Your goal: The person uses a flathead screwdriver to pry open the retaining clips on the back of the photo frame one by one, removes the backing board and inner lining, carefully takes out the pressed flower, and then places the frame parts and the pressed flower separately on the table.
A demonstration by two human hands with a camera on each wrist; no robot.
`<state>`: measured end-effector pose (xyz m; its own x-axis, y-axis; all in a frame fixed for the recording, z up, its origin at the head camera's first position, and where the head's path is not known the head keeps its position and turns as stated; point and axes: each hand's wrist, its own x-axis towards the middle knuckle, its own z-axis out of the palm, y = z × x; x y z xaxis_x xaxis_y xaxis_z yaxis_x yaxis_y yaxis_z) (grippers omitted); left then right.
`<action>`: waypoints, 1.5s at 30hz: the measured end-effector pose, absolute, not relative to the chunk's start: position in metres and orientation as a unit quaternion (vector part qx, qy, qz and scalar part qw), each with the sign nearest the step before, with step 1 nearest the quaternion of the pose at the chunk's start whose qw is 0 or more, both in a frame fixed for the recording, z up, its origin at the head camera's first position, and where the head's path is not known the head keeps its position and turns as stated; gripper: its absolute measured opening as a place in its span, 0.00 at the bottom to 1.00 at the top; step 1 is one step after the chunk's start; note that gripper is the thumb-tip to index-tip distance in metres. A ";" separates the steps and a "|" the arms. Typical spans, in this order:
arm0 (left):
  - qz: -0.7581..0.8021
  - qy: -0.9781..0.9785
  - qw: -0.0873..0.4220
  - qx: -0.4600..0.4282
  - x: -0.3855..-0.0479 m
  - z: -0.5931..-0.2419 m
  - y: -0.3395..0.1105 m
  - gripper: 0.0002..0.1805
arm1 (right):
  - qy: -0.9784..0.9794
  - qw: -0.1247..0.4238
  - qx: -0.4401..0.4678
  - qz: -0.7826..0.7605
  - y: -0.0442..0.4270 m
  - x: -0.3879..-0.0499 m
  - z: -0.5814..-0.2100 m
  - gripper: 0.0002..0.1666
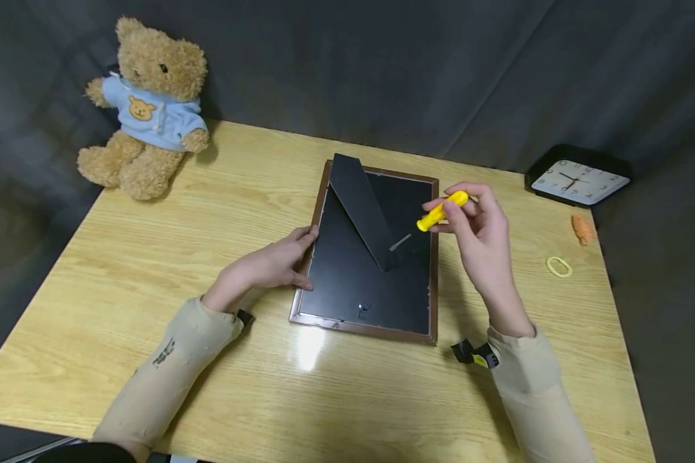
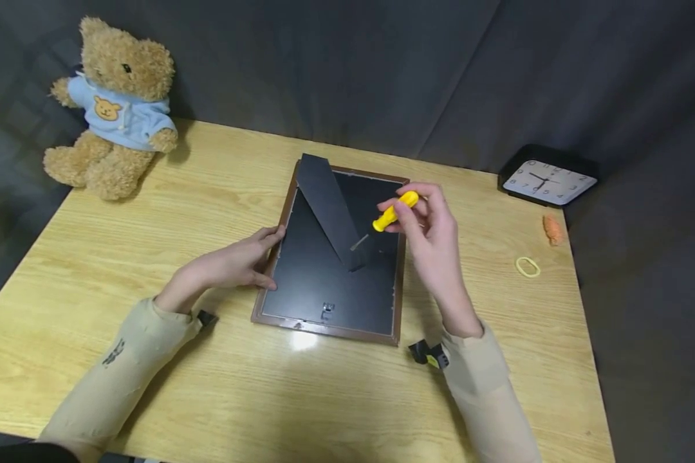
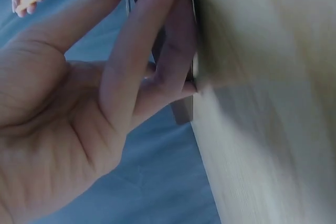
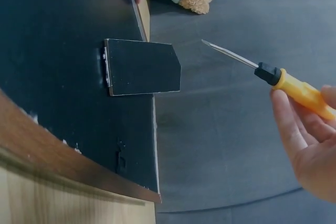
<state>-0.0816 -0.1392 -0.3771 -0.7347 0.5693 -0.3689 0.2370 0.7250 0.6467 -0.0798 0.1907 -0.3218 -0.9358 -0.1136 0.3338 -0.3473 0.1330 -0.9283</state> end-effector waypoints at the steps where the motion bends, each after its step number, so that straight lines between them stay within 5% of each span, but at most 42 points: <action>1: 0.291 0.884 0.284 0.230 -0.079 -0.377 -0.138 0.63 | -0.748 0.088 0.153 0.640 0.191 -0.079 -0.322 0.10; 15: 0.260 0.903 0.253 0.229 -0.045 -0.371 -0.125 0.56 | -0.769 0.060 0.119 0.626 0.206 -0.064 -0.329 0.10; 25: 0.277 0.896 0.218 0.270 -0.131 -0.373 -0.155 0.54 | -0.594 0.110 -0.009 0.797 0.230 -0.028 -0.334 0.04; 28: 0.293 0.891 0.218 0.272 -0.155 -0.383 -0.162 0.58 | -0.460 0.041 -0.058 0.885 0.239 -0.009 -0.342 0.07; 33: 0.320 0.867 0.261 0.280 -0.177 -0.389 -0.160 0.67 | -0.232 -0.167 -0.074 0.955 0.248 0.036 -0.372 0.22; 36: 0.325 0.855 0.283 0.287 -0.187 -0.387 -0.156 0.69 | -0.200 -0.217 -0.053 0.954 0.248 0.059 -0.389 0.25; 45: 0.338 0.842 0.309 0.286 -0.203 -0.387 -0.159 0.64 | -0.710 -0.042 -0.059 0.701 0.225 0.093 -0.412 0.16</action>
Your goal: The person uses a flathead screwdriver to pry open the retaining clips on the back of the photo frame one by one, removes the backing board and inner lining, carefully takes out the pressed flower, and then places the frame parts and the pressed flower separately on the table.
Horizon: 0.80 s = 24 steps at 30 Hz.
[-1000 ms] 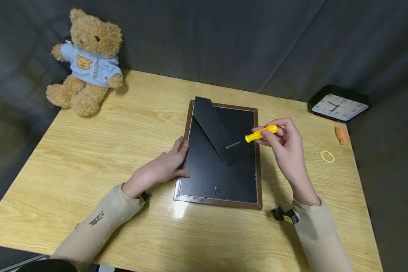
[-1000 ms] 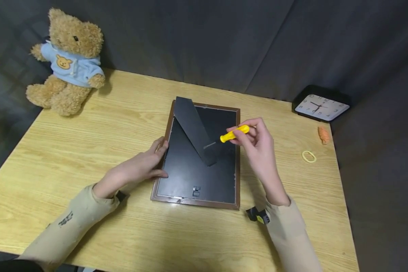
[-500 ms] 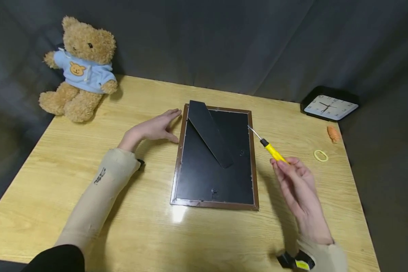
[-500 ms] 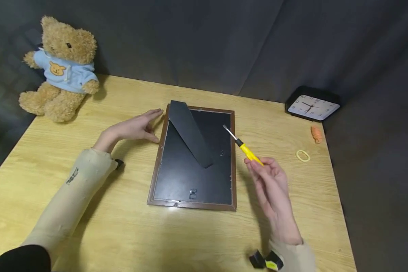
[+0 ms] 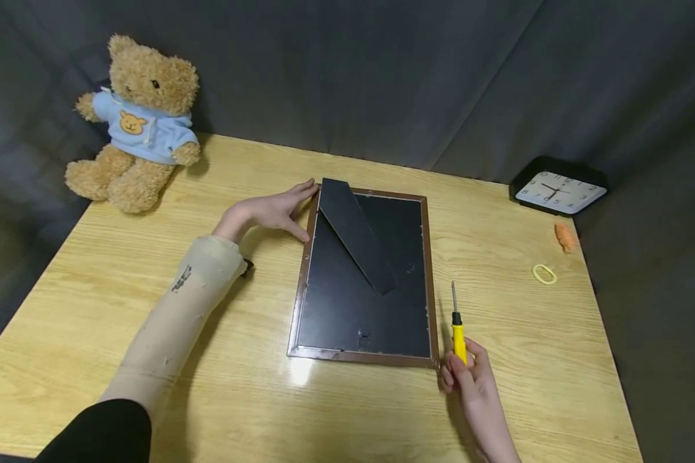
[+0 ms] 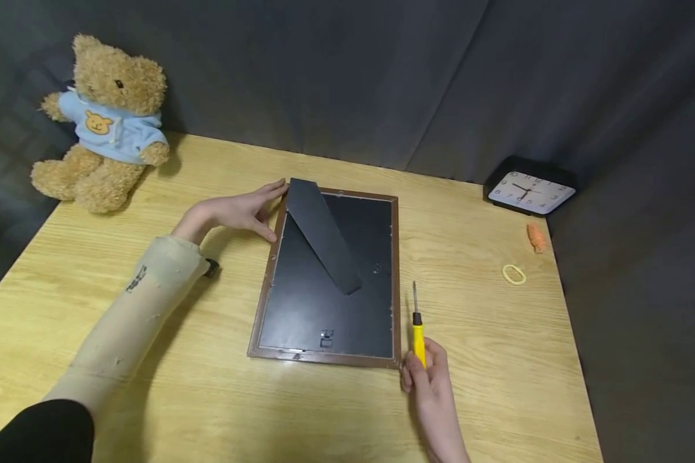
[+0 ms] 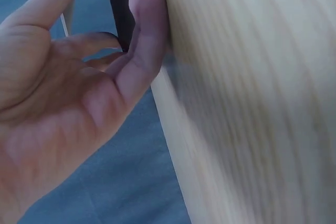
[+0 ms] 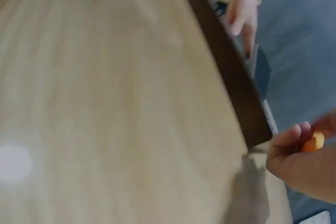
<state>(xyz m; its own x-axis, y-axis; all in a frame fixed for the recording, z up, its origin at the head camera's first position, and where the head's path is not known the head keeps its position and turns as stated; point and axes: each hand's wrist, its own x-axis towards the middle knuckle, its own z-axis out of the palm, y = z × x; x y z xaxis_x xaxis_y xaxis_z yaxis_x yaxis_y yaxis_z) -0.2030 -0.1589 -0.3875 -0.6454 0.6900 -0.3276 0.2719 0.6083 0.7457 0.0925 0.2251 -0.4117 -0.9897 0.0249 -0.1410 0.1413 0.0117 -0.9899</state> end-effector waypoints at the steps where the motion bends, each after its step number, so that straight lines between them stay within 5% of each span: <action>1: 0.339 0.841 0.310 0.285 -0.203 -0.387 -0.160 0.64 | 0.733 0.043 0.066 -0.676 0.223 0.094 -0.414 0.19; 5: 0.333 0.843 0.311 0.287 -0.203 -0.385 -0.161 0.65 | 0.799 0.067 0.082 -0.592 0.216 0.094 -0.416 0.38; 8: 0.324 0.847 0.303 0.293 -0.202 -0.384 -0.161 0.64 | 0.822 0.054 0.049 -0.565 0.215 0.091 -0.416 0.43; 14: 0.318 0.872 0.260 0.266 -0.195 -0.385 -0.161 0.64 | 0.861 0.024 -0.013 -0.508 0.226 0.076 -0.416 0.40; 24: 0.310 0.914 0.204 0.165 -0.149 -0.387 -0.161 0.68 | 0.808 0.053 0.023 -0.587 0.255 0.034 -0.411 0.32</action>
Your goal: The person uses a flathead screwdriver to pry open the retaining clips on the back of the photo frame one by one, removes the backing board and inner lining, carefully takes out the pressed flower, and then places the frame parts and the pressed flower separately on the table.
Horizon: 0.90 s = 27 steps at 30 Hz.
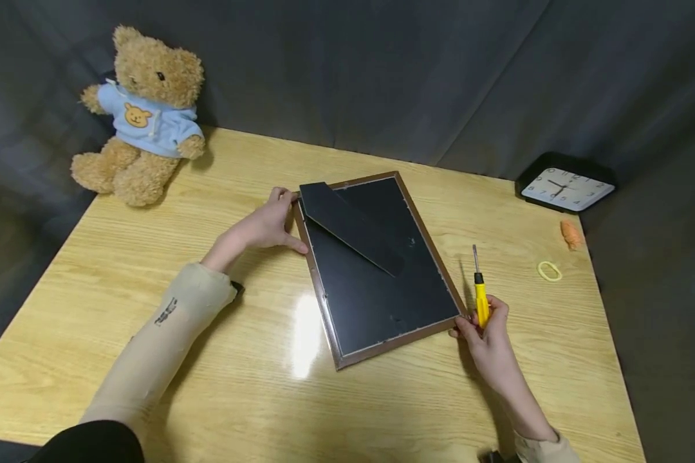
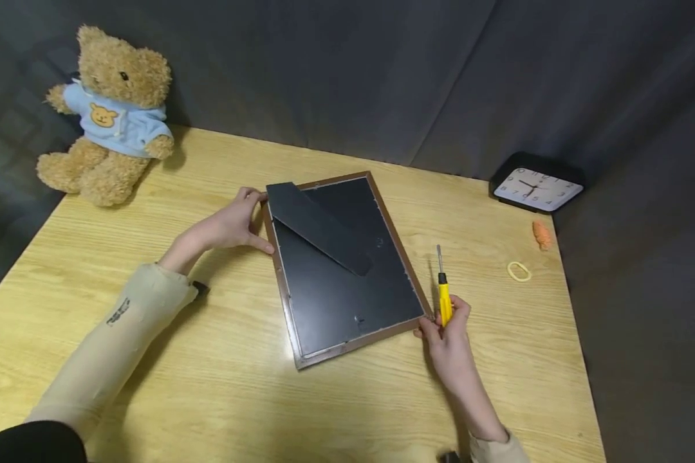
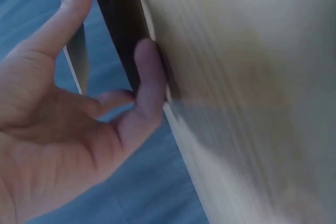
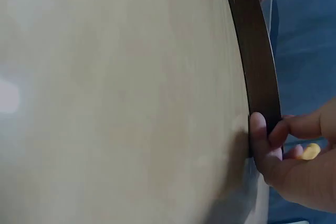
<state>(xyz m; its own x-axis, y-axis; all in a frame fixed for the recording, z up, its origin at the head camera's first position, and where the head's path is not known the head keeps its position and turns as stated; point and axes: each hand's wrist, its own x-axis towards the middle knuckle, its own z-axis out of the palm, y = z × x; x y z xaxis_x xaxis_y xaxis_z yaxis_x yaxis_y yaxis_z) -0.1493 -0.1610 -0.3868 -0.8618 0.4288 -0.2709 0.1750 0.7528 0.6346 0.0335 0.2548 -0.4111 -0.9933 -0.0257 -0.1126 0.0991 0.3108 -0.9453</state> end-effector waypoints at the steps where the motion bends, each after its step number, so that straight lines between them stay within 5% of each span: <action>1: 0.308 0.917 0.202 0.156 -0.145 -0.386 -0.161 0.67 | 0.805 0.058 0.023 -0.589 0.257 0.029 -0.411 0.32; 7: 0.295 0.931 0.187 0.112 -0.121 -0.384 -0.170 0.69 | 0.832 0.061 -0.003 -0.551 0.267 -0.003 -0.408 0.28; 14: 0.275 0.942 0.145 0.124 -0.104 -0.385 -0.181 0.34 | 0.845 0.026 -0.003 -0.534 0.275 -0.039 -0.402 0.22; 19: 0.261 0.943 0.132 0.157 -0.092 -0.380 -0.183 0.22 | 0.862 -0.004 0.016 -0.506 0.274 -0.059 -0.401 0.22; 23: 0.276 0.932 0.168 0.163 -0.080 -0.377 -0.184 0.22 | 0.874 -0.011 0.006 -0.486 0.271 -0.078 -0.402 0.22; 27: 0.287 0.917 0.231 0.156 -0.069 -0.375 -0.186 0.35 | 0.884 0.005 -0.022 -0.467 0.268 -0.096 -0.400 0.22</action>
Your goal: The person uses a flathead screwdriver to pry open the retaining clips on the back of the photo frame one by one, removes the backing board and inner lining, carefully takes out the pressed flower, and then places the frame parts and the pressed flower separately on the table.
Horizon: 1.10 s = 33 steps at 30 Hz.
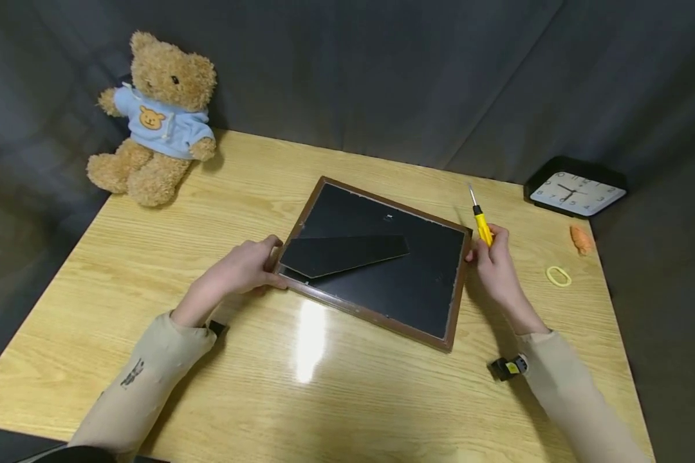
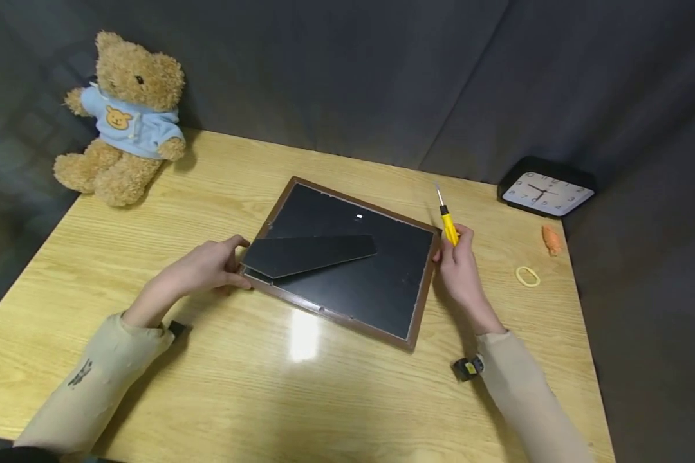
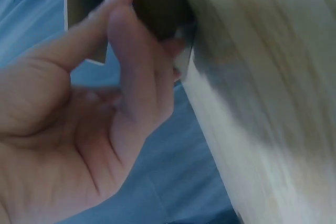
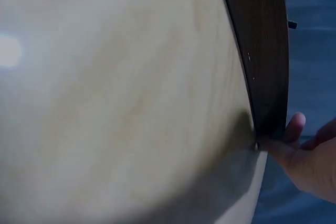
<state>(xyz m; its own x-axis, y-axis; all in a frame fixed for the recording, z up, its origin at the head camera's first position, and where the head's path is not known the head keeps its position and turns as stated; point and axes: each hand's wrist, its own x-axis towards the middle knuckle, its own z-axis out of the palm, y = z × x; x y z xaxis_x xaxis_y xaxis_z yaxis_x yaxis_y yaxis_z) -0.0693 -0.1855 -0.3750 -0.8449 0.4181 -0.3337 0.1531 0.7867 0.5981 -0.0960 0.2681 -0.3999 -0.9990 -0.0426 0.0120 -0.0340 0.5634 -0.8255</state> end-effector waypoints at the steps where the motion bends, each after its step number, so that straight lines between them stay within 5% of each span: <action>1: 0.291 0.911 0.246 0.155 -0.067 -0.374 -0.186 0.38 | 0.886 0.010 -0.028 -0.462 0.267 -0.100 -0.399 0.22; 7: 0.328 0.879 0.310 0.154 -0.055 -0.373 -0.186 0.34 | 0.892 0.033 -0.048 -0.447 0.262 -0.119 -0.396 0.22; 14: 0.342 0.865 0.333 0.153 -0.052 -0.372 -0.184 0.47 | 0.897 0.046 -0.030 -0.439 0.260 -0.129 -0.397 0.23; 22: 0.335 0.877 0.294 0.177 -0.075 -0.361 -0.206 0.39 | 0.880 0.002 0.012 -0.476 0.246 -0.116 -0.380 0.20; 26: 0.326 0.885 0.270 0.195 -0.098 -0.357 -0.205 0.51 | 0.905 0.000 -0.047 -0.422 0.220 -0.093 -0.364 0.23; 33: 0.351 0.850 0.326 0.220 -0.124 -0.367 -0.192 0.62 | 0.893 0.082 -0.221 -0.382 0.148 -0.056 -0.365 0.35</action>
